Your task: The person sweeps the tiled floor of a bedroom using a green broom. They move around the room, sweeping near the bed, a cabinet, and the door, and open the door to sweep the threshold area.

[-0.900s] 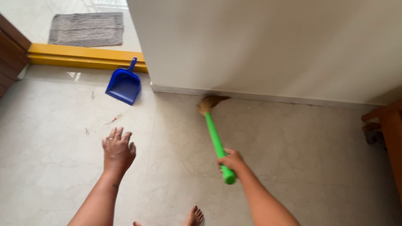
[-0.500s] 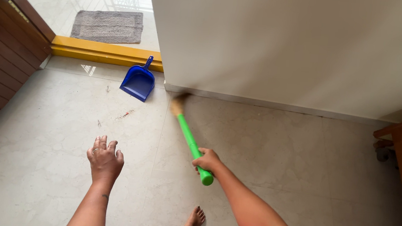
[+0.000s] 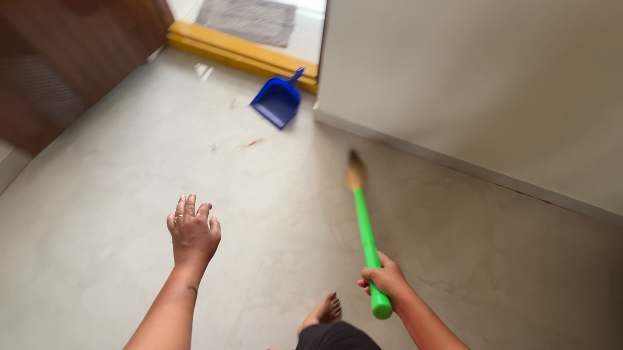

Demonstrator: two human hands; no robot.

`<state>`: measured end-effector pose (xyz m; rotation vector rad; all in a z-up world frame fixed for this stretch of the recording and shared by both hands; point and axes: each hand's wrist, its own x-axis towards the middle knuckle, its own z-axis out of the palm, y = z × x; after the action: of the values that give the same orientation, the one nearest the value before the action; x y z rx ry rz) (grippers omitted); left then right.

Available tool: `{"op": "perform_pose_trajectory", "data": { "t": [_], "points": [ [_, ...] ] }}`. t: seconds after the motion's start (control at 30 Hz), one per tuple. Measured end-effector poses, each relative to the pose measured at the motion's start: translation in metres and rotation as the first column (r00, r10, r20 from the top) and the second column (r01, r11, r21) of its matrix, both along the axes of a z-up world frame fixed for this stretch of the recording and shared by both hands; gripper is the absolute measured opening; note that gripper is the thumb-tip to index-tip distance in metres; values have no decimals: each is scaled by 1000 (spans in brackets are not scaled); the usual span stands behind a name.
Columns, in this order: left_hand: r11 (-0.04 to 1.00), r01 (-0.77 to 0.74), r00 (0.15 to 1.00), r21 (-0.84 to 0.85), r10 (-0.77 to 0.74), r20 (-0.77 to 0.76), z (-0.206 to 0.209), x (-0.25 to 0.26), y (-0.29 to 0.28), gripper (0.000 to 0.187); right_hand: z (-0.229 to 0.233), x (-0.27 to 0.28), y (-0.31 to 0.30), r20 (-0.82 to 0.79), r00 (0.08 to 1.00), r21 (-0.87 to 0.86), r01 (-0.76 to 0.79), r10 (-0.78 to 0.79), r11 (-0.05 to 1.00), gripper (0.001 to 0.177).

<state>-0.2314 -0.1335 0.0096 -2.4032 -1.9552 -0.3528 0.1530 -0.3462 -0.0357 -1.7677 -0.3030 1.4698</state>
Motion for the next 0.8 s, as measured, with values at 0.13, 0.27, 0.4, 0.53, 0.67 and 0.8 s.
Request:
{"op": "perform_pose_trajectory", "data": {
  "t": [0.13,0.27,0.4,0.53,0.67,0.8],
  "points": [
    [996,-85,996,-41,84,-22,-9,-58,-45,34,-33,-46,-10,-53,997,-52,-50,47,997,52],
    [985,-163,986,-50,161,-33,-8,-100,-68,35,-42,-91,38,-71,987,3,-147,147,989,49],
    [976,-214,977,-32,214,12,-5,-129,-84,33,7,-111,80,-74,987,127,-131,141,983,69],
    [964,-265,963,-29,266,40,-5,-151,-99,32,39,-134,33,194,934,124,-325,299,937,81],
    [943,-324,944,-72,327,34,-6,-169,-119,33,30,-94,16,232,897,-39,-377,376,925,56],
    [930,-355,932,-94,359,40,-8,-182,-130,32,42,-76,-6,561,443,-442,-554,699,706,55]
  ]
}}
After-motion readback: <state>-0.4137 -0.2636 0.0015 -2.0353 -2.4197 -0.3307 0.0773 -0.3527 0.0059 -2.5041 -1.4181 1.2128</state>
